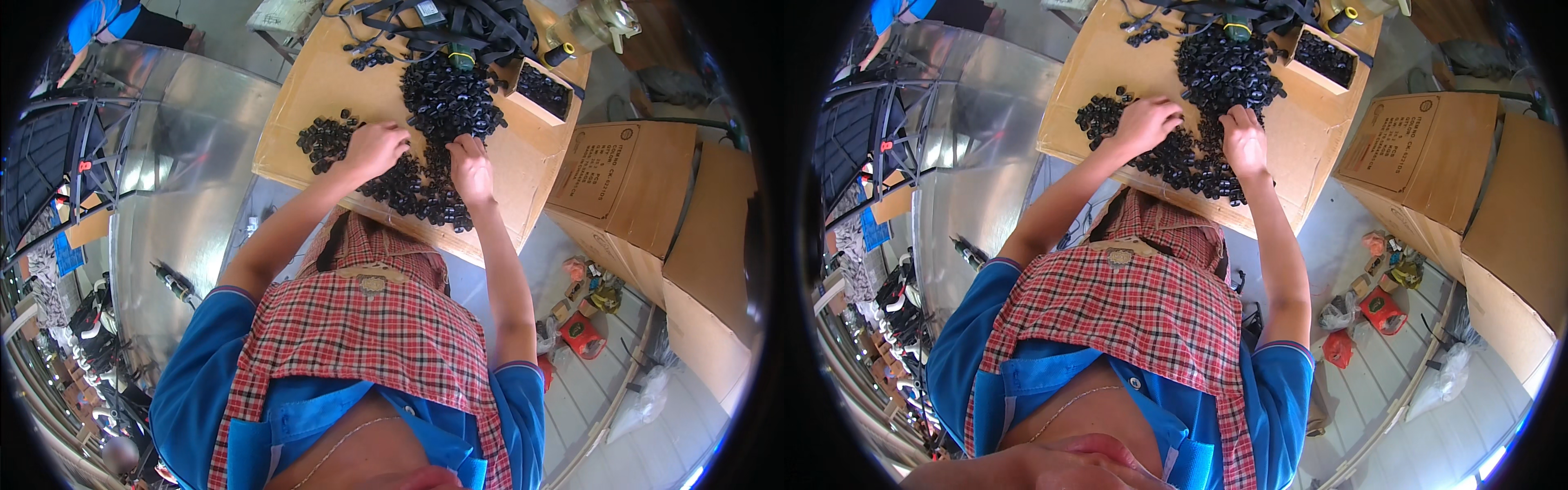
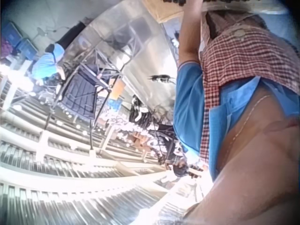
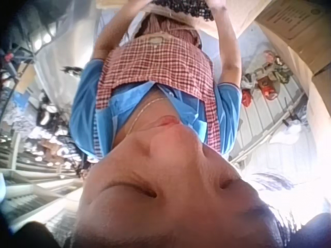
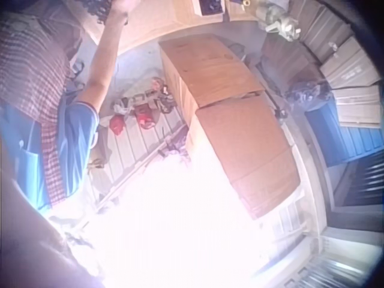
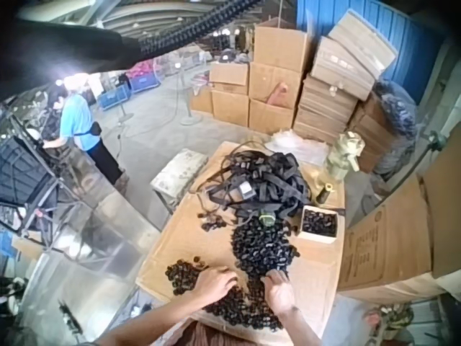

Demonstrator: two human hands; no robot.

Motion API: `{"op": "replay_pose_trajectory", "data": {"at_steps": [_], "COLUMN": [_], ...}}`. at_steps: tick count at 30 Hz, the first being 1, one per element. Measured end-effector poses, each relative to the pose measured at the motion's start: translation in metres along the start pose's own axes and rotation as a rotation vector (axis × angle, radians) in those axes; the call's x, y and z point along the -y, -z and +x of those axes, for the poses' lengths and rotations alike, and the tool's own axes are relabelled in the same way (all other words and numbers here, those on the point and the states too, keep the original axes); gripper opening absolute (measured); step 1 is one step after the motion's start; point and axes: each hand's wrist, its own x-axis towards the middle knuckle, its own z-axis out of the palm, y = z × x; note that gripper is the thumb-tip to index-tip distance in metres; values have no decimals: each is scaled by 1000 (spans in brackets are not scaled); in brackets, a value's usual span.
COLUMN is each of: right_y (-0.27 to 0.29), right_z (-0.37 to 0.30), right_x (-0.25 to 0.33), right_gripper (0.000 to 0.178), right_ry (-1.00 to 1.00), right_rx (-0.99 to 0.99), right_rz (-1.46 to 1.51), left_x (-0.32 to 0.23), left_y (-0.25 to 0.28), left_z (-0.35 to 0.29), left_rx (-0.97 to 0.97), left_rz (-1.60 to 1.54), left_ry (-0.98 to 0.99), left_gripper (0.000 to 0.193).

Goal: The person uses a corded drill to attach black plastic fasteners to a stroller frame on a metal workbench. They repeatedly pick fasteners from a cardboard box, align them on the stroller, and drive them in with the drill. The person also moves the stroller and retrieves additional fasteners from a bag during the process.

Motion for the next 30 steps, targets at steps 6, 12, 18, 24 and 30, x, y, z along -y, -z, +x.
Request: {"op": "replay_pose_trajectory", "data": {"at_steps": [6, 12, 18, 24, 30], "right_y": [-2, -2, 11, 22, 12], "right_z": [1, 0, -4, -23, -37], "right_x": [4, 1, 13, 48, 75], "right_gripper": [9, 6, 13, 19, 15], "right_ry": [-40, -99, -370, -539, -639], "right_rx": [-5, -18, -97, 31, 107], "right_rz": [-75, -105, 406, 728, 833], "left_x": [-15, -9, -10, -27, -36], "left_y": [-19, -17, -11, 14, 27], "left_z": [31, 29, 22, -13, -51], "left_rx": [174, 22, -55, 145, 257], "left_rz": [89, -159, -388, -1060, -1280], "left_ry": [132, 111, 83, 242, 346], "left_gripper": [11, 11, 11, 16, 16]}}
